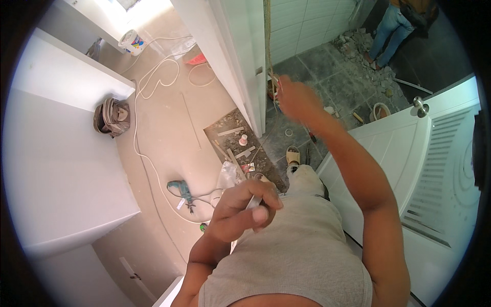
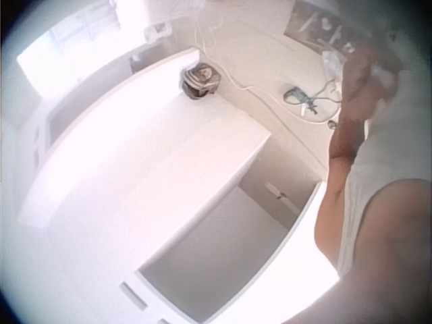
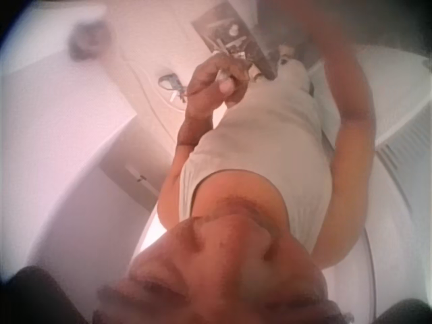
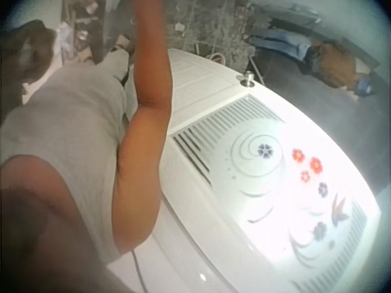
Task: The person installs a white door frame by hand, using a red hammer to tap small white plastic clips into place along the vertical edge. Another worker is visible in the background working on the floor. The camera wearer repeatedly positions and secures the frame components.
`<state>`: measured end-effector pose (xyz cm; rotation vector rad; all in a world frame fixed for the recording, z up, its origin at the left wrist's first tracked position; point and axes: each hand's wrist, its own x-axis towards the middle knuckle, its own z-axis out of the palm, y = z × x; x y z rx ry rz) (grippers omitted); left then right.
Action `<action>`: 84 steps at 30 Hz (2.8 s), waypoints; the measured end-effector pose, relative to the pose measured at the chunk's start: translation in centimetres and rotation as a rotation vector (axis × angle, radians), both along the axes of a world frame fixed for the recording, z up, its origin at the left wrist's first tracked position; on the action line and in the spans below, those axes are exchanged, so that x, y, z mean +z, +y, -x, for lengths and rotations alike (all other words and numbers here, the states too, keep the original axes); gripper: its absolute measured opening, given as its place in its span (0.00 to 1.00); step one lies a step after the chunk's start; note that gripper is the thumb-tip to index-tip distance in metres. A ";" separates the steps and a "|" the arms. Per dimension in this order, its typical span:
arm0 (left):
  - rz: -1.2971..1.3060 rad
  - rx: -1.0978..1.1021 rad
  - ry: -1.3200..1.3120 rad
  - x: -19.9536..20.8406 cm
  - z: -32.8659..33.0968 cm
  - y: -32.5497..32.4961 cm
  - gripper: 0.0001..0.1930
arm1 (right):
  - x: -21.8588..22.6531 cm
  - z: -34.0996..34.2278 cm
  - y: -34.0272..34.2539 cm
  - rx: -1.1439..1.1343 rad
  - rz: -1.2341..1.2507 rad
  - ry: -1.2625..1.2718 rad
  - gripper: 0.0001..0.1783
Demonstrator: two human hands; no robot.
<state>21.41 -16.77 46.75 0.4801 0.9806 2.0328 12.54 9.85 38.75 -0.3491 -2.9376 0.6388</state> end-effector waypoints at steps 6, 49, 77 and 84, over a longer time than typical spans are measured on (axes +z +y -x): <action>0.121 0.005 0.007 -2.7 0.4 0.9 0.14 | -2.1 1.3 -0.7 -0.013 0.216 0.007 0.16; 0.520 0.280 -0.176 -5.1 3.7 11.8 0.14 | -3.7 3.7 2.2 -0.048 1.645 -0.457 0.14; 0.490 -0.129 0.109 -3.0 5.1 13.3 0.10 | -4.3 3.0 1.5 0.027 1.323 -0.258 0.13; 0.409 0.046 -0.033 -4.2 4.3 9.6 0.10 | -2.0 2.3 0.4 0.104 0.479 -0.169 0.15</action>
